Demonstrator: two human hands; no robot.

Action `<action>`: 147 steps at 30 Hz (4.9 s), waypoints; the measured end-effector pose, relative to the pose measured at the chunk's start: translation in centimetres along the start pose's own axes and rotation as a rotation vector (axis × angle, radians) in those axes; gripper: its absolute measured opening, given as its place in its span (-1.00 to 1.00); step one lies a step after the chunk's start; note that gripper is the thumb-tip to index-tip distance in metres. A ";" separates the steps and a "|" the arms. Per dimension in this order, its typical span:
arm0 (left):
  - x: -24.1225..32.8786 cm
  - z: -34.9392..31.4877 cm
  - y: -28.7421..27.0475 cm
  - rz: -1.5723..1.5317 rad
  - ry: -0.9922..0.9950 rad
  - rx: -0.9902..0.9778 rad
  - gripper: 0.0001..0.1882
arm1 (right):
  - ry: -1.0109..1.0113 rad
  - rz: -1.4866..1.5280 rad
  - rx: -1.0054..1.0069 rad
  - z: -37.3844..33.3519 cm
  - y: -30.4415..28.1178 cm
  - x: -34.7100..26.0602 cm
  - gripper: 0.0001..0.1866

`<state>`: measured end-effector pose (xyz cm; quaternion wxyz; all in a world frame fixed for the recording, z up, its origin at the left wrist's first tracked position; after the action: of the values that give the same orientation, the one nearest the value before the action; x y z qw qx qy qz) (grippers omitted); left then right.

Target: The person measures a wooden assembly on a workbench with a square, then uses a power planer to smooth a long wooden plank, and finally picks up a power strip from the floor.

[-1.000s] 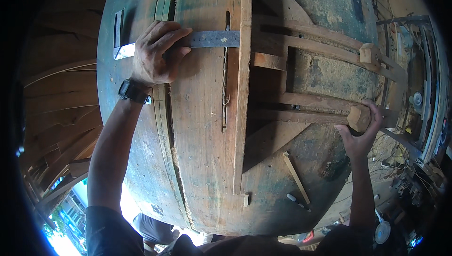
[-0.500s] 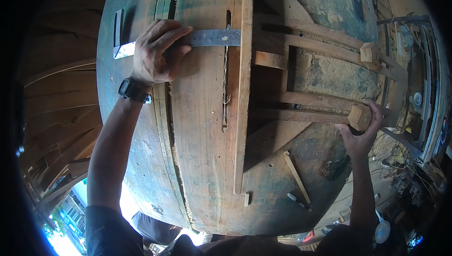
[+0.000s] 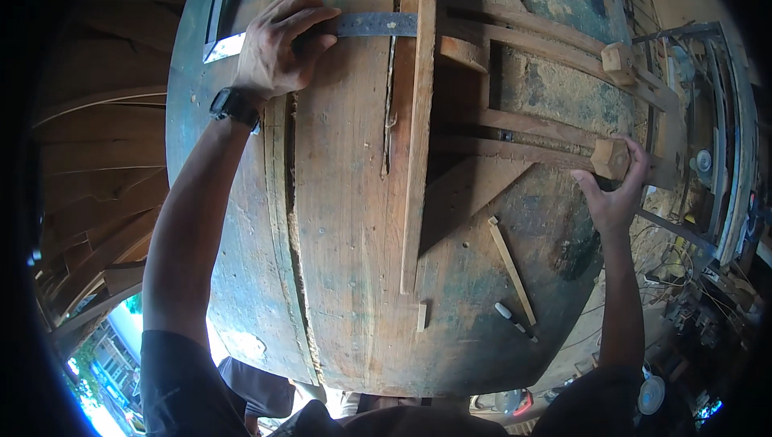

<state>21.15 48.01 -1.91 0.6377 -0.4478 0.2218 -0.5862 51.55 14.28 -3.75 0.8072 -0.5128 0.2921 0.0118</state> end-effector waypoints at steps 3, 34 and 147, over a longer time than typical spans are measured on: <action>0.0 -0.1 -0.1 0.009 0.023 0.016 -0.70 | -0.005 0.002 0.012 -0.1 -0.1 0.1 -0.14; 8.3 -8.1 -2.5 -0.002 -0.190 -0.013 -0.60 | 0.044 -0.089 0.005 -0.6 0.1 1.0 -0.08; 7.5 -7.3 -2.2 -0.006 -0.154 0.012 -0.60 | 0.061 0.030 0.004 -0.7 0.4 1.5 -0.09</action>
<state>15.60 38.88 -1.92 0.6539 -0.4881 0.1673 -0.5533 52.34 13.46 -5.04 0.7986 -0.5070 0.3243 0.0079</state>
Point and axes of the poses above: each hand's wrist, its own z-axis towards the middle knuckle, its own y-axis out of the palm, x = y × z, the point moved 8 cm from there along z, towards the middle knuckle, and after that the axes turned 2 degrees about -y, right-handed, at the moved point
